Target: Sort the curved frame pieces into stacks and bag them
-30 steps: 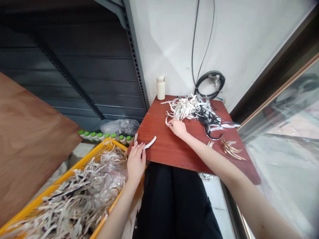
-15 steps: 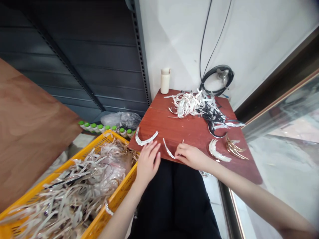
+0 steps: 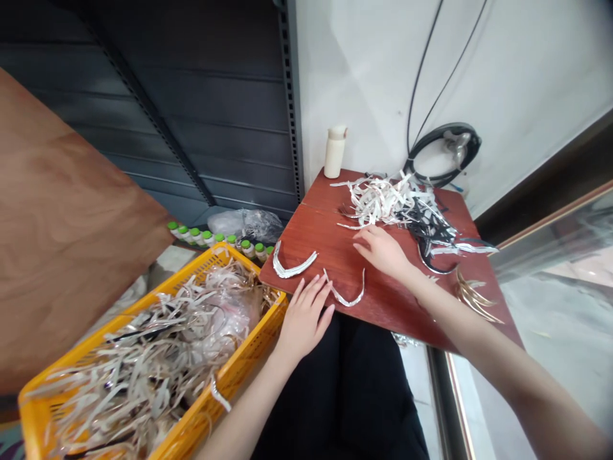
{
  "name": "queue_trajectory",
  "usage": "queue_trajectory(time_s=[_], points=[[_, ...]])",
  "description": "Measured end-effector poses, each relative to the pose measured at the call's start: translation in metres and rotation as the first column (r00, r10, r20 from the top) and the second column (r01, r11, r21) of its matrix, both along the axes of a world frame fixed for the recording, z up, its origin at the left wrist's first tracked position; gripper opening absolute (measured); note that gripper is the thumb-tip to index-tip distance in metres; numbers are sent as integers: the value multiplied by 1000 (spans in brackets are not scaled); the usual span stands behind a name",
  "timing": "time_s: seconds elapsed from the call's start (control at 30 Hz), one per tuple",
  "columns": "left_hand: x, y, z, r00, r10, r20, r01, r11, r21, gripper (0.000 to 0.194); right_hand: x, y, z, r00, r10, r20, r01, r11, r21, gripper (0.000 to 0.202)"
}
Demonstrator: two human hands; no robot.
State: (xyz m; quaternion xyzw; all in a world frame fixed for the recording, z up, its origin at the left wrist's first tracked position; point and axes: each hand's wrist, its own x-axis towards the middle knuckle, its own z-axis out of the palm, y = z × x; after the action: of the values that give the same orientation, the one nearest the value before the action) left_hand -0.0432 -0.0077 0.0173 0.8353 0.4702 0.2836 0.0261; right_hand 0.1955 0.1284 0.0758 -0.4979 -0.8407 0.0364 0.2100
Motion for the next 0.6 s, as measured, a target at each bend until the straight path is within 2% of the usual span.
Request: queue_trajectory(time_s=[0.1, 0.17, 0.3, 0.43, 0.6], points=[[-8, 2, 1, 999, 26, 30, -27, 999, 28, 48, -5, 4, 1, 989, -74, 131, 67, 996, 55, 19], [-7, 2, 2, 999, 3, 45, -5, 999, 48, 44, -5, 6, 2, 966, -165, 197, 152, 985, 78, 21], [13, 0, 2, 994, -92, 60, 89, 995, 48, 37, 5, 11, 1, 896, -338, 288, 323, 941, 99, 22], [34, -1, -7, 983, -130, 129, 126, 991, 41, 29, 24, 13, -3, 883, -364, 297, 330, 930, 160, 24], [38, 3, -16, 960, -115, 254, 111, 993, 29, 27, 41, 18, -2, 869, -392, 302, 319, 910, 265, 23]])
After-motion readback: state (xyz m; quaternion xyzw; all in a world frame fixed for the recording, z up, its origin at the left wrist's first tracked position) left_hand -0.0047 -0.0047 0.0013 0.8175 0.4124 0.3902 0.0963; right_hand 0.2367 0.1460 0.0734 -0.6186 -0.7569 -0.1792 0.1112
